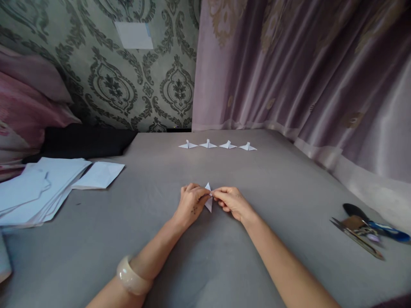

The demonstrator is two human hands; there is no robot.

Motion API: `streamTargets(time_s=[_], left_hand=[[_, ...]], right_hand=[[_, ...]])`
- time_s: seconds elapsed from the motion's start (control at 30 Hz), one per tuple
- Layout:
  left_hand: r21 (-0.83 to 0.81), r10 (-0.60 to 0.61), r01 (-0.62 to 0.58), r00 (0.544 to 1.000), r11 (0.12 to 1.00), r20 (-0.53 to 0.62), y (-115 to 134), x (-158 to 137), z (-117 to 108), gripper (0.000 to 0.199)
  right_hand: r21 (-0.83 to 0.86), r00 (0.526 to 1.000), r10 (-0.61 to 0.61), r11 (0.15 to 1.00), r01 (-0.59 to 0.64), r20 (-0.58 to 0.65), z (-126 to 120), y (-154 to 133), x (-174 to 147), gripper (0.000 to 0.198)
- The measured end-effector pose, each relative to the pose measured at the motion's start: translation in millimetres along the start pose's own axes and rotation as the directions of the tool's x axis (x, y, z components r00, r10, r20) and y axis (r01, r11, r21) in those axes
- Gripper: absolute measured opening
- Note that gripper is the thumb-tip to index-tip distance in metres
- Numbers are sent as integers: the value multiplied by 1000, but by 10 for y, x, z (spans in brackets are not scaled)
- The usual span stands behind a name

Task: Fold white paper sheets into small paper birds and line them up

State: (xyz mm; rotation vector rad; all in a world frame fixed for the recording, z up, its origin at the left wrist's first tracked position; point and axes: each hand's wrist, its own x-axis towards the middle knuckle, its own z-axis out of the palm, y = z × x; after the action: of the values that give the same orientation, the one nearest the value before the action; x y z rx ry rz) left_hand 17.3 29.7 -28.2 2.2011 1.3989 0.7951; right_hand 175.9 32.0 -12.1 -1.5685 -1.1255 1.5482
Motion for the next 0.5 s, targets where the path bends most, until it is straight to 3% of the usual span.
streamTargets(time_s=[0.5], left_hand=[[-15, 6, -6, 1000, 1000, 20, 7, 16, -24, 15]], right_hand=[[164, 989, 120, 977, -133, 83, -20, -32, 37, 13]])
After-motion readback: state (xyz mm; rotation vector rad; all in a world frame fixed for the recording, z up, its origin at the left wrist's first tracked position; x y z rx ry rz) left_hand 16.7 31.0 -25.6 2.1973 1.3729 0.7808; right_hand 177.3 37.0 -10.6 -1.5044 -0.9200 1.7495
